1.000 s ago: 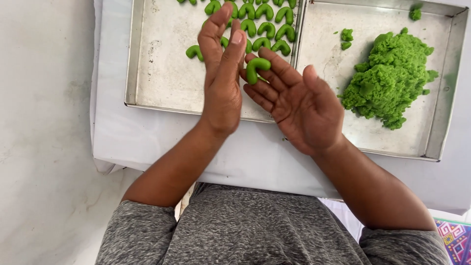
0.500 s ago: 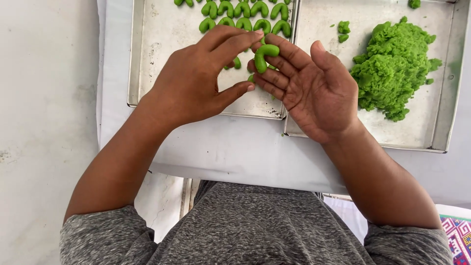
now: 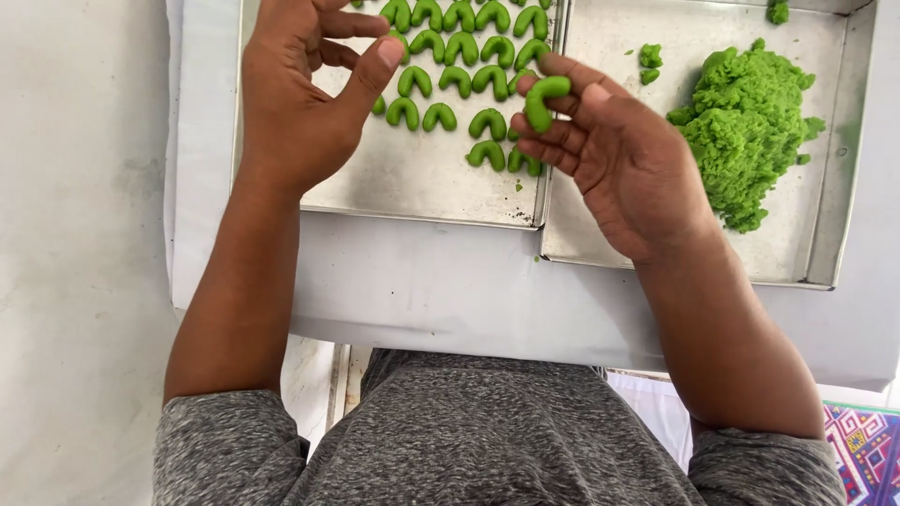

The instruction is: A person manually shapes green dough into crescent-like pastries by rolling them between their palms and bending them, then arranging them neatly on a metal tray.

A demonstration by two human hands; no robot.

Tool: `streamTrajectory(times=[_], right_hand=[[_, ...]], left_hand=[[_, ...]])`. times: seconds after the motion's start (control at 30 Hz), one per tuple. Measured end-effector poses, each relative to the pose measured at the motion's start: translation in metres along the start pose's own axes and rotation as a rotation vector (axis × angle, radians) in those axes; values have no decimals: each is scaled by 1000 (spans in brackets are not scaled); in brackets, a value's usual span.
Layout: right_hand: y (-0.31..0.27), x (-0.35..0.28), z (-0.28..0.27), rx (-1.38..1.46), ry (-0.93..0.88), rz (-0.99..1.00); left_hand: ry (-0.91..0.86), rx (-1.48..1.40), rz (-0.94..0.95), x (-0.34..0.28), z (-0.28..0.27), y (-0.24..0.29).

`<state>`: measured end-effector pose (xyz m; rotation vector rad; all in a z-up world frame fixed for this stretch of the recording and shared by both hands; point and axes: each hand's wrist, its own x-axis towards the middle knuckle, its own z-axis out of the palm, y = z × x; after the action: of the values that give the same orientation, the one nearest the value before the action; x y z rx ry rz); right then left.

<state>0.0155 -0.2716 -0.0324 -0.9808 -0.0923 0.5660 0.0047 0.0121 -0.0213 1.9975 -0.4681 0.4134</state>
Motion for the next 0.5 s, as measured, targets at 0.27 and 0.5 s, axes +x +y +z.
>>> streamTrajectory(times=[0.27, 0.5], right_hand=[[9, 23, 25, -54, -77, 149], [8, 59, 55, -45, 32, 177]], left_hand=[[117, 43, 68, -3, -7, -20], [43, 41, -29, -6, -21, -18]])
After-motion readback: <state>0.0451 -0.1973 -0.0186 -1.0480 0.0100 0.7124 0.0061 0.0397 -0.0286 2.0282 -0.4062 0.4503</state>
